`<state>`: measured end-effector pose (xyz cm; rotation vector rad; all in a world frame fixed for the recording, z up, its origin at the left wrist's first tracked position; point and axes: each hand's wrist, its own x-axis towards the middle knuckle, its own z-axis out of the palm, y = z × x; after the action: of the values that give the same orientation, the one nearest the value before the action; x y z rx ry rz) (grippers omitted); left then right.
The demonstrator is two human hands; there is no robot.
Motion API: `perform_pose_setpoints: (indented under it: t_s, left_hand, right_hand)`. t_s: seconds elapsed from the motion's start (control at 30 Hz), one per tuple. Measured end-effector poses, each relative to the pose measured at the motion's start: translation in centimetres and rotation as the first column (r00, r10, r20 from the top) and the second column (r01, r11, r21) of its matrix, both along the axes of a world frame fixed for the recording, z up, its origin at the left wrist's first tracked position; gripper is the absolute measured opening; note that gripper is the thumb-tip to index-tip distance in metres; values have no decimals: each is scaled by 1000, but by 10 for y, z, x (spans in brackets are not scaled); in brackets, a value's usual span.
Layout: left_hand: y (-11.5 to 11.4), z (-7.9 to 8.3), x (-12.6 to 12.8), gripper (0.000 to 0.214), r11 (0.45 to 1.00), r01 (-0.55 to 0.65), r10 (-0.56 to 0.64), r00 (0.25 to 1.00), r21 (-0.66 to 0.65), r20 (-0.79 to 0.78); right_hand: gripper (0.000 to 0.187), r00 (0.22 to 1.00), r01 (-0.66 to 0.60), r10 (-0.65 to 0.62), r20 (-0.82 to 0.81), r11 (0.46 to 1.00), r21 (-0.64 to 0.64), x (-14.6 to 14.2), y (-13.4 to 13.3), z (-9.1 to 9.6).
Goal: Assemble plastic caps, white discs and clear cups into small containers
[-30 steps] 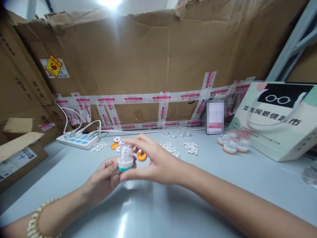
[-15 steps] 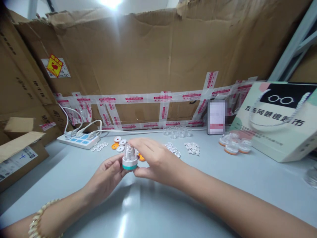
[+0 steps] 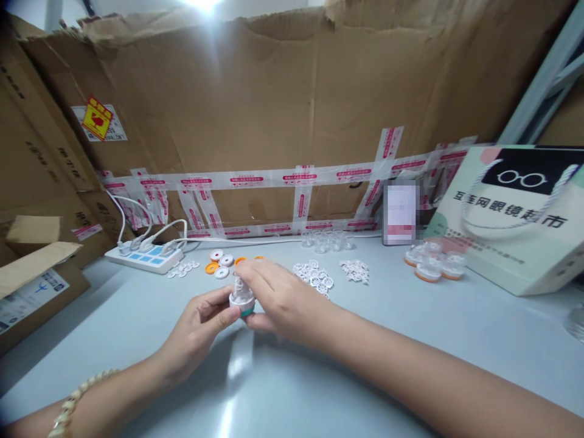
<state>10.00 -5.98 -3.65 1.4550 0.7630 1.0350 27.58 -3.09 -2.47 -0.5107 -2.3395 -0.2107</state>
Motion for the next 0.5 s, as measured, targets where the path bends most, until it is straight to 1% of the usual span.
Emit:
perform_pose_setpoints:
  t_s: [0.1,0.23,0.37,0.5]
  left_hand:
    - [1,-2,1,31,999,-6,5,1000,-38,-23]
    - [3,-6,2,31,996,-28,25,999,-87,-34]
    - [4,-6,4,30,992,-43,41,999,-122,-18]
    - [3,-4,5,29,996,-35,31,999,-83,-42]
  right_hand:
    - [46,1000,-8,7,-22,999,-48,-1,1,-7]
    - [45,998,-23,20,-56,998,-59,-2,2,-10]
    - [40,996,-62,63,-59,998,10,-3,2,-9]
    - [40,995,-70,75,-63,994,84,-4,2,-9]
